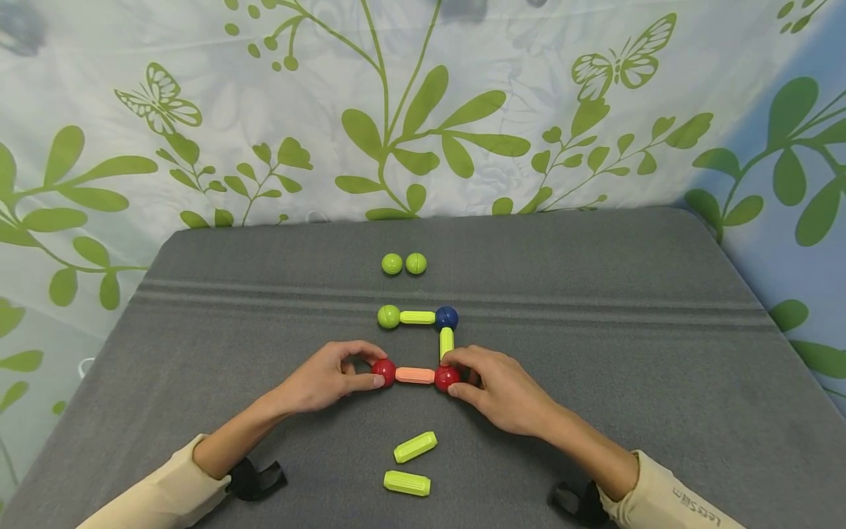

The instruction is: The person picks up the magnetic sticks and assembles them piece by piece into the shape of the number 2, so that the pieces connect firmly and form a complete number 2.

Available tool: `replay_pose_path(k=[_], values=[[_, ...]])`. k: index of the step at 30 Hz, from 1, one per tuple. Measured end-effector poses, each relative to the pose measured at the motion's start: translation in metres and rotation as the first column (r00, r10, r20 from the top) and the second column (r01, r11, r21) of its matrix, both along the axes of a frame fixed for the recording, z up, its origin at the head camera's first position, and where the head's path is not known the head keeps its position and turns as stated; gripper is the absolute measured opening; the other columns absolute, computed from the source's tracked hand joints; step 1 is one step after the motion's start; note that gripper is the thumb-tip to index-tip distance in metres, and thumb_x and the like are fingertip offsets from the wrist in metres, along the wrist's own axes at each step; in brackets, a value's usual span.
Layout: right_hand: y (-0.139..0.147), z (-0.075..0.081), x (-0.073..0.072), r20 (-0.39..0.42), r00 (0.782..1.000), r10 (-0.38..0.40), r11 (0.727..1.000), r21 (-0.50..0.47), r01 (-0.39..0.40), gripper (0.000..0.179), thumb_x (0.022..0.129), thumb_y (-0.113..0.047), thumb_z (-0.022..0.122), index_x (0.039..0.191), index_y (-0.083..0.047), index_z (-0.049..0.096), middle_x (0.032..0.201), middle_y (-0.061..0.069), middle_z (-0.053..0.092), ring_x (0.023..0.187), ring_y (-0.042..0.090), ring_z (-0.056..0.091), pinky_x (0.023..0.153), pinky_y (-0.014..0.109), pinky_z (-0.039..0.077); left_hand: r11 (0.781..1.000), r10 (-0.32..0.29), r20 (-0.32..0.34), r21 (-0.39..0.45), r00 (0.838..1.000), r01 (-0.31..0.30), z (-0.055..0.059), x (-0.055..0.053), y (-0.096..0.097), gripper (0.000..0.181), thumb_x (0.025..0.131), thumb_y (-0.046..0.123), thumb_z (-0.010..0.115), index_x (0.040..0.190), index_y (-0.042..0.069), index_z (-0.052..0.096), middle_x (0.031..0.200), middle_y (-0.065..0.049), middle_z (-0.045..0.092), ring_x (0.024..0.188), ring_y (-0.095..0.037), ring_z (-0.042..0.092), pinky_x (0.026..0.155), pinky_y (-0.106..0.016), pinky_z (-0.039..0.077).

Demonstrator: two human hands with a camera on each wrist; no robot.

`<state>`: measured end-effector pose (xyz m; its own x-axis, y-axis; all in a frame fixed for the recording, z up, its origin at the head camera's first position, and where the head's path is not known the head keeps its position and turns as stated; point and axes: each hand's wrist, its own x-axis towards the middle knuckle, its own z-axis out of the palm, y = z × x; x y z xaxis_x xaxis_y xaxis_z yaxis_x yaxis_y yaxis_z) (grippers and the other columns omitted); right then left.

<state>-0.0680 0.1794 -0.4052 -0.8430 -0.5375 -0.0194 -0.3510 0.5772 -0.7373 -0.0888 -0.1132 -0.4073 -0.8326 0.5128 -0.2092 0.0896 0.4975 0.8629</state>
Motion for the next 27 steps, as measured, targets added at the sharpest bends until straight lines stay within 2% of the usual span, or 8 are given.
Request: replay_pose_path(k=[16,19,23,25,27], values=[[-0.001,-0.001,0.001,-0.006,1.000,-0.009,1.000,0.014,0.009,0.028,0.093,-0.016,0.071,0.120,-0.016,0.066,0.095,-0.011,0.060,0.074,0.007,0.054,0.062,0.026,0.046,1.000,0.002,-0.025,-0.021,1.000,-0.003,-0.001,0.002,0.000,0.034,0.089,0.022,0.076,0.119,0.007,0.067,0.106,-0.003,0.064,0.054,-0.008,0.043,0.049,-0.024,0.036],[0.000,-0.001,0.001,0.000,1.000,-0.011,1.000,0.019,0.011,0.028,0.093,-0.017,0.071,0.121,-0.016,0.066,0.095,-0.011,0.060,0.074,0.007,0.054,0.062,0.026,0.046,1.000,0.031,-0.073,-0.002,0.997,-0.031,-0.001,0.003,0.000,0.033,0.089,0.022,0.076,0.117,0.007,0.068,0.106,-0.004,0.063,0.057,-0.008,0.045,0.051,-0.024,0.038],[0.000,-0.002,0.001,0.006,1.000,-0.011,1.000,0.018,0.011,0.028,0.093,-0.017,0.071,0.121,-0.016,0.066,0.096,-0.010,0.060,0.074,0.007,0.054,0.062,0.026,0.046,0.993,0.090,-0.152,0.083,0.984,-0.078,0.003,0.007,0.001,0.027,0.090,0.018,0.075,0.113,0.008,0.069,0.099,-0.002,0.061,0.060,-0.010,0.047,0.053,-0.024,0.039],[0.000,-0.002,0.001,0.009,1.000,-0.009,1.000,0.014,0.009,0.028,0.093,-0.017,0.071,0.121,-0.016,0.065,0.096,-0.010,0.060,0.075,0.007,0.054,0.062,0.026,0.046,0.990,0.069,-0.162,0.136,0.984,-0.047,0.006,0.011,0.003,0.023,0.090,0.016,0.074,0.111,0.008,0.069,0.093,0.000,0.060,0.061,-0.010,0.047,0.053,-0.024,0.038],[0.000,-0.003,0.000,0.010,1.000,-0.007,1.000,0.009,0.007,0.028,0.093,-0.017,0.071,0.121,-0.016,0.065,0.096,-0.010,0.060,0.074,0.007,0.054,0.062,0.027,0.046,0.984,0.001,-0.145,0.175,0.989,0.025,0.008,0.016,0.008,0.022,0.091,0.016,0.073,0.111,0.008,0.069,0.089,0.003,0.059,0.062,-0.009,0.048,0.054,-0.023,0.039]])
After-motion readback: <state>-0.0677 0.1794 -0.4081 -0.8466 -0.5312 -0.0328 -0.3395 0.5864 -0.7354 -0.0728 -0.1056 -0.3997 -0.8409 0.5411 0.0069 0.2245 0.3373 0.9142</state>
